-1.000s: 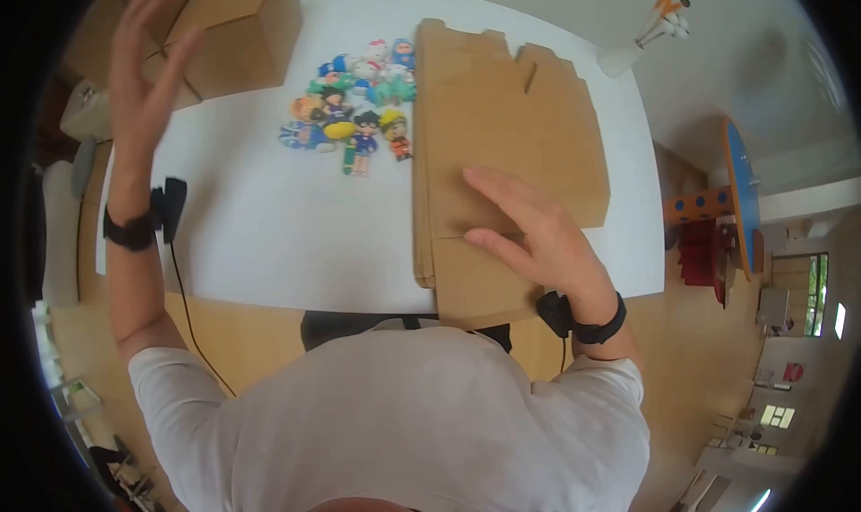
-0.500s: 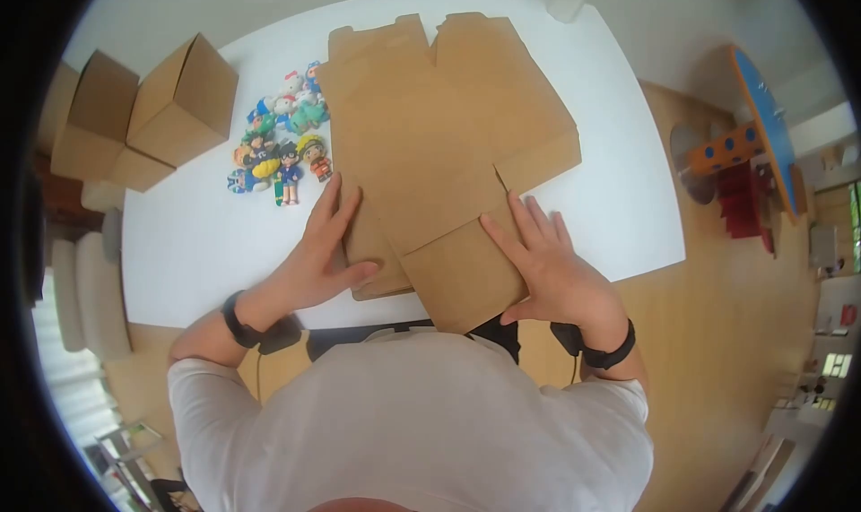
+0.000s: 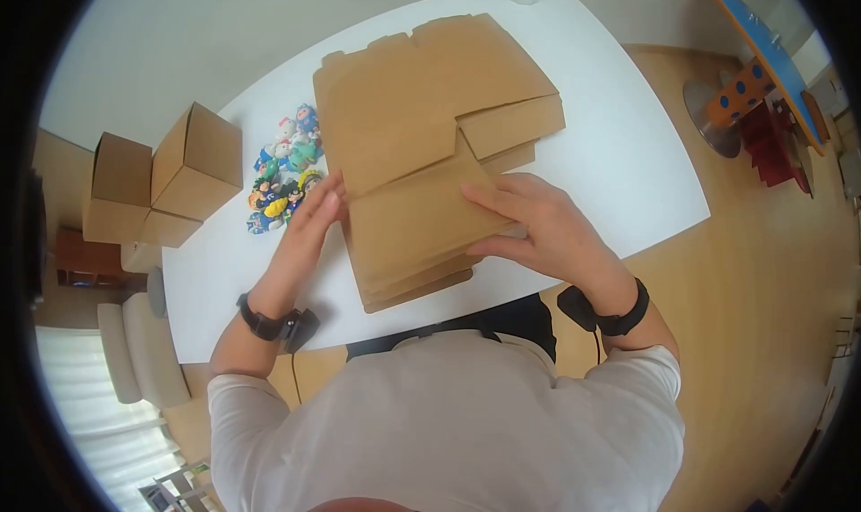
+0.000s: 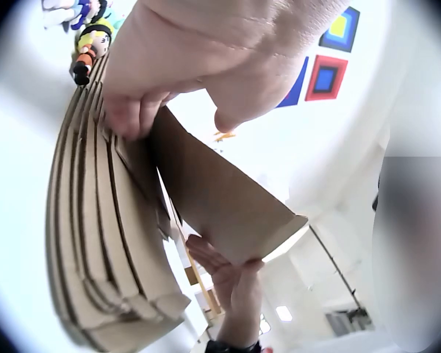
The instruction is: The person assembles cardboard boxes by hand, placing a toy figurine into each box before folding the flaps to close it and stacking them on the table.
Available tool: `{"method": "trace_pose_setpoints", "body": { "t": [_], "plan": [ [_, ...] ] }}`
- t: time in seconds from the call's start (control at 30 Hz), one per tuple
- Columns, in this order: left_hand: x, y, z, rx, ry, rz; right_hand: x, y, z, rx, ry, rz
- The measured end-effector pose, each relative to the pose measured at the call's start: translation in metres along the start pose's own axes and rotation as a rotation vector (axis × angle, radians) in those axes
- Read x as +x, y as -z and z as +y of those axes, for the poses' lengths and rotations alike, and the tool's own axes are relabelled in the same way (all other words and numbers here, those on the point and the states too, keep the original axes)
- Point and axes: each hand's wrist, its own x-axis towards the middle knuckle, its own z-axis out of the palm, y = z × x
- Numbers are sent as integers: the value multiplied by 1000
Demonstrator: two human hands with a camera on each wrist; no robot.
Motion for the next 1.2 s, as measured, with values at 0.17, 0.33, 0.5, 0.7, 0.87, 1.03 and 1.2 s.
{"method": "trace_pose_setpoints", "body": {
  "t": [0.17, 0.33, 0.5, 0.7, 0.87, 1.03, 1.2],
  "plan": [
    [23, 2, 13, -536, 101, 62, 19, -19, -17, -59, 80, -55],
    [25, 13, 2, -478, 12, 113, 40, -10, -22, -58, 65, -206],
    [16, 13, -10, -310, -221, 155, 94, 30, -13, 153, -10, 28],
    [-1, 2, 5, -203, -368, 173, 169, 49, 25, 155, -101, 312],
    [-7, 0, 5, -148, -427, 172, 219, 40, 35, -51, -158, 264],
    [-11, 1, 6, -139, -468, 175, 255, 34, 41, -46, -230, 124],
    [-12, 4, 3, -119, -478, 174, 277, 15, 50, -77, -192, 44]
  ]
}}
